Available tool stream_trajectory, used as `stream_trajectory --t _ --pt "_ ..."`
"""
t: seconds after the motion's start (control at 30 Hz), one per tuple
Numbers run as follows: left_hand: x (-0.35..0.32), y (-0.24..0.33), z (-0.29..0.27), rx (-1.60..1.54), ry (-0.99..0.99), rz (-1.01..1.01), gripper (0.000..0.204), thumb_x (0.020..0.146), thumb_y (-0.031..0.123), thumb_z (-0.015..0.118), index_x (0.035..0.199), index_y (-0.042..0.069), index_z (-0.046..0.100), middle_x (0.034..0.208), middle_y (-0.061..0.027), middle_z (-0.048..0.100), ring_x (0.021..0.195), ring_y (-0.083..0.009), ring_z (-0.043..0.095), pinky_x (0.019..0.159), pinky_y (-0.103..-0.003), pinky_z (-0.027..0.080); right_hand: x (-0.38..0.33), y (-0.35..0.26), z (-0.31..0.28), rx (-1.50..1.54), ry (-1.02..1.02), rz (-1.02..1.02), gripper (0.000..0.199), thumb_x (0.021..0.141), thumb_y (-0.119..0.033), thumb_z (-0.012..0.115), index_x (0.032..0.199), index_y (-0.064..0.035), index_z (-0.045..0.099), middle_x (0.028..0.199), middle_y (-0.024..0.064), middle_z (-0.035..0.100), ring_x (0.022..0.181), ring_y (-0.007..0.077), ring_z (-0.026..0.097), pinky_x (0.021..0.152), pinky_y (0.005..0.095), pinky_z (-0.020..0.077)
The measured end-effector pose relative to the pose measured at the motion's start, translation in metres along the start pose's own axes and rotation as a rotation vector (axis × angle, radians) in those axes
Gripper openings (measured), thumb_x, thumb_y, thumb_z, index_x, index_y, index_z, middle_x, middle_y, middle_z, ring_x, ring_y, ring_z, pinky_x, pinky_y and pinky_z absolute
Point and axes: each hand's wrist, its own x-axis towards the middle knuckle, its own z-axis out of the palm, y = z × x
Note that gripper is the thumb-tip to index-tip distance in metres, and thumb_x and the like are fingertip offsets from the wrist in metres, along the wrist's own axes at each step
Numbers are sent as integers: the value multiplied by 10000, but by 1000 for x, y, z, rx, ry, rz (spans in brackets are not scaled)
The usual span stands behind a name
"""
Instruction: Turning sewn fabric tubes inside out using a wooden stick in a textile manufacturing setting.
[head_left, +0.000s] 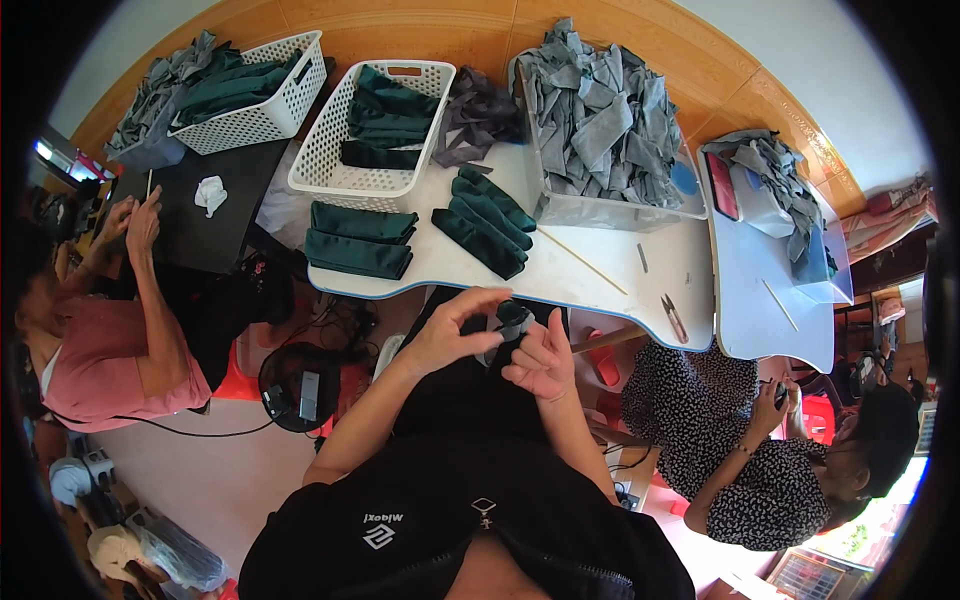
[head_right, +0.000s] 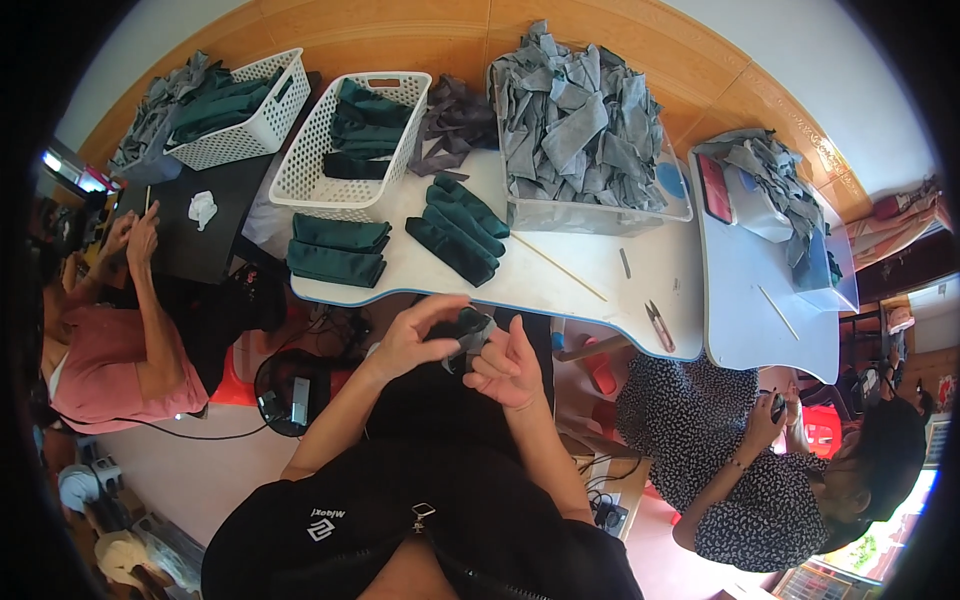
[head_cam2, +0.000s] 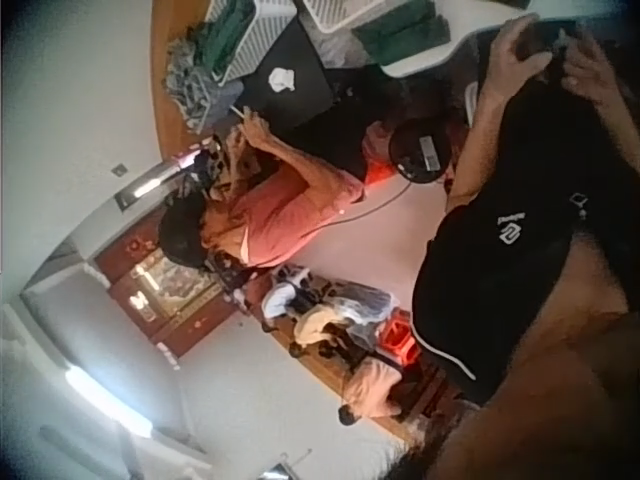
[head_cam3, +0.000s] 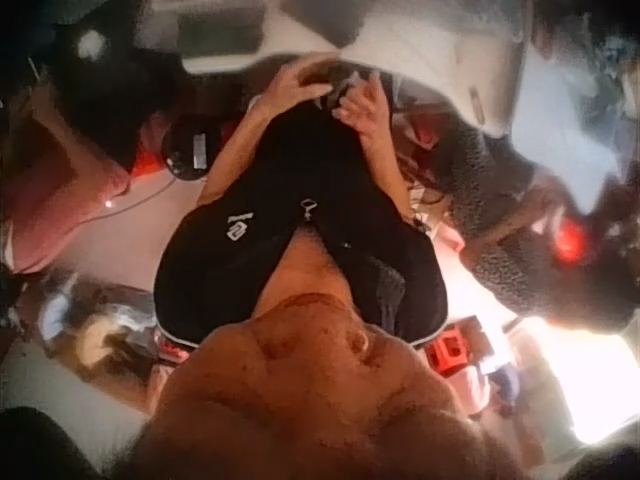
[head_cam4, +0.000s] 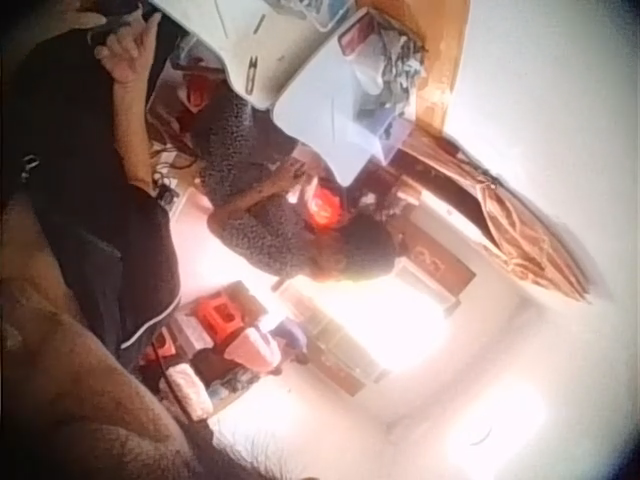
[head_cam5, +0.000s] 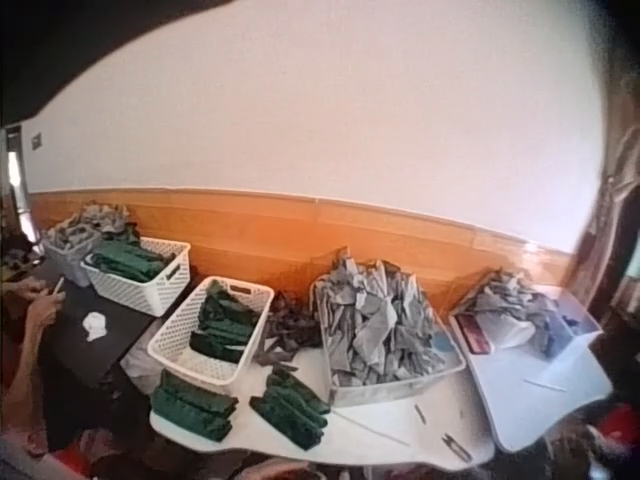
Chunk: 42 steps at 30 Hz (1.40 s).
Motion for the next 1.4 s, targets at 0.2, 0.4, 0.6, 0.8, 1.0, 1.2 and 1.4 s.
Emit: stream_trajectory --t 0.2,0.4,0.6,0.8,1.0,1.2,1.4 --pt "-16 -38 -29 -4 177 -72 317 1151 -12 960 1465 -45 933 1166 -122 951 944 -205 949 864 -315 775 -6 -10 29 -318 -5 108 1035 1327 -744 628 2055 -75 325 1068 66 755 903 156 638 800 370 541" --pt "2 -38 -33 -352 384 -153 202 1156 -53 924 1358 -60 928 1137 -158 951 901 -228 942 851 -374 804 -17 -10 -16 -762 565 -276 980 1291 -469 816 2070 -96 354 1645 108 778 1417 201 720 1203 450 606" --pt "-8 -36 -59 -56 287 -107 178 1183 -27 911 1357 -55 937 1356 -161 927 1017 -227 942 917 -322 770 -8 -22 39 -628 612 -595 824 1227 -99 847 1979 -105 508 1321 138 914 1035 214 864 931 380 695" --pt "13 -4 -35 227 112 -30 273 1168 19 928 1440 4 953 1504 -150 898 1260 -290 920 1110 -373 717 4 -46 30 -341 499 -372 721 1242 -91 841 1915 -107 584 1201 79 844 885 114 710 794 324 558" --pt "8 -2 -2 176 139 -167 260 1162 47 960 1416 -8 964 1381 -95 955 1230 -182 899 1075 -323 694 40 -25 49 -332 527 -361 623 1319 -252 752 1892 -71 591 1118 31 766 889 115 649 816 331 537" --pt "0 -48 11 -133 303 -255 149 1178 30 948 1316 -24 960 1193 -42 941 1106 -72 845 975 -269 675 28 14 24 -1116 820 -610 435 1290 -304 833 1639 -74 711 1188 -1 707 1024 72 645 878 290 542" --pt "-1 -64 8 -118 272 -228 116 1208 36 907 1302 -26 934 1152 -24 912 1016 -87 825 937 -276 665 26 15 2 -1387 877 -502 300 1134 -215 1036 1253 -10 851 1042 -24 793 968 61 709 840 292 604"
